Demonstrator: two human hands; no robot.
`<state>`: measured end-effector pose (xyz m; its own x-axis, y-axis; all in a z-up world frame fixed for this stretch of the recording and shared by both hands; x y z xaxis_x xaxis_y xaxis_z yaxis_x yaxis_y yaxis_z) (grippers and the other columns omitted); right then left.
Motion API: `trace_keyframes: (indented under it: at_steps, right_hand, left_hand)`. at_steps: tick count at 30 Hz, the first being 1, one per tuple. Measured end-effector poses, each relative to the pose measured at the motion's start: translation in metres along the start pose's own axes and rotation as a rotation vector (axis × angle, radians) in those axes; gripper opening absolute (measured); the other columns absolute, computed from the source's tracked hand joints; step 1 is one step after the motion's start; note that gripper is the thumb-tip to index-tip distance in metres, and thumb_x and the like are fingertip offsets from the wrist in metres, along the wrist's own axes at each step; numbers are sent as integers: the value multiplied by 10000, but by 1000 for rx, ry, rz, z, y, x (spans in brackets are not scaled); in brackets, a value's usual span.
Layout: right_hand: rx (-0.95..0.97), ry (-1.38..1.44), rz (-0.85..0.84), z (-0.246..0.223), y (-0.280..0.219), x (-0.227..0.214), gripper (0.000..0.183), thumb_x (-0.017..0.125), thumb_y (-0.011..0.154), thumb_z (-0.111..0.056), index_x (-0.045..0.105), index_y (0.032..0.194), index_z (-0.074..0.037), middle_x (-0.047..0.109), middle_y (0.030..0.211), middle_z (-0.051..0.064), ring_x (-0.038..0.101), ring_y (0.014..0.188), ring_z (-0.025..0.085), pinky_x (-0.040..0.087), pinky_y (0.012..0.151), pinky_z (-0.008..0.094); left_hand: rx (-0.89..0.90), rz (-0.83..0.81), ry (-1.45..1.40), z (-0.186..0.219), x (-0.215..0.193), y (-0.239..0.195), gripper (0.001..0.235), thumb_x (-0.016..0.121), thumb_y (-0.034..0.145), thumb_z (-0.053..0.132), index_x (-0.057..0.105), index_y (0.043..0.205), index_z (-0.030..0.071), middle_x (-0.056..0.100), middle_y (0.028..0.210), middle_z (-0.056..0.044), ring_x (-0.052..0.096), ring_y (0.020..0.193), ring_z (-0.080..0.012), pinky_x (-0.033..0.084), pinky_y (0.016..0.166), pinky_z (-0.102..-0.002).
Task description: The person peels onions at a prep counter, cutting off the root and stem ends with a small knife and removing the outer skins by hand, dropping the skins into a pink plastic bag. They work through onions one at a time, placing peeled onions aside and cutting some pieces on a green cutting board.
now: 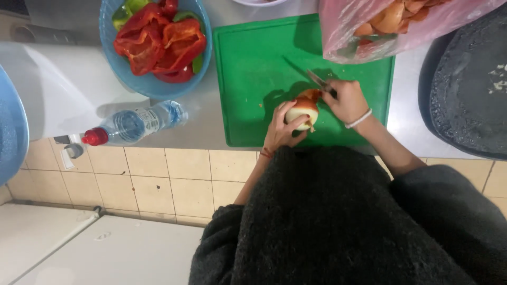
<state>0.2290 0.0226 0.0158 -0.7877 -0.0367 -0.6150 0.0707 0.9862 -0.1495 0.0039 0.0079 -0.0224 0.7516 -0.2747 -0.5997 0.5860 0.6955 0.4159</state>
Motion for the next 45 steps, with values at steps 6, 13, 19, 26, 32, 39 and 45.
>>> trace_keyframes:
  at_steps: [6, 13, 19, 26, 32, 39, 45]
  right_hand:
    - [-165, -62, 242, -20, -32, -7, 57, 704, 921, -42, 679, 938, 7, 680, 855, 198, 672, 741, 367, 537, 663, 435]
    - [-140, 62, 342, -37, -42, -31, 32, 685, 933, -1, 689, 965, 2, 669, 832, 147, 642, 630, 246, 503, 592, 334]
    - [40, 359, 154, 6, -44, -6, 96, 719, 983, -37, 698, 913, 26, 638, 726, 87, 525, 640, 110, 417, 581, 278]
    - [53, 545, 363, 5, -49, -63, 109, 694, 1063, -50, 691, 1048, 58, 718, 880, 75, 614, 726, 79, 484, 663, 220]
    - [-178, 188, 130, -69, -13, -37, 449, 832, 840, -169, 671, 1193, 58, 702, 1008, 158, 695, 900, 241, 541, 777, 306]
    - [-90, 175, 1, -6, -9, 21, 184, 800, 857, -66, 703, 980, 32, 649, 841, 169, 644, 717, 315, 506, 661, 410]
    - [17, 245, 153, 6, -17, 32, 155, 673, 884, 26, 720, 1028, -7, 707, 863, 149, 731, 757, 294, 567, 672, 387]
  left_hand:
    - [37, 91, 10, 11, -3, -5, 556, 908, 744, 211, 600, 1206, 210, 399, 1469, -171, 485, 1385, -450, 503, 1128, -515]
    - [-312, 147, -102, 3, -17, 10, 727, 960, 713, 272, 488, 1239, 101, 499, 1423, -153, 593, 1274, -375, 576, 1004, -432]
    - [-373, 142, -268, 11, -23, 33, 866, 974, 703, 278, 486, 1393, 88, 569, 1423, -166, 640, 1268, -343, 618, 976, -374]
    - [-298, 184, -242, 1, -32, 35, 800, 939, 693, 206, 526, 1372, 110, 601, 1356, -152, 629, 1247, -323, 575, 1011, -389]
    - [-324, 131, -241, -2, -30, 34, 804, 932, 701, 214, 518, 1382, 111, 592, 1377, -149, 627, 1257, -323, 582, 991, -377]
    - [-393, 95, -278, -4, -30, 26, 808, 925, 704, 217, 511, 1389, 110, 583, 1401, -159, 625, 1270, -325, 586, 977, -376]
    - [-307, 168, -221, 3, -32, 33, 805, 909, 704, 216, 511, 1396, 116, 597, 1374, -149, 630, 1262, -324, 576, 1013, -386]
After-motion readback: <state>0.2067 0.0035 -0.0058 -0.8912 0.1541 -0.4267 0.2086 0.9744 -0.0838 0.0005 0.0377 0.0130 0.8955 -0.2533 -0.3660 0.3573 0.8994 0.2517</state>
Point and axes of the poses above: each hand's wrist, its own y-axis towards the middle knuckle, its own x-axis out of the palm, z = x × y, the point moved 4 cm from there along y, towards the middle knuckle
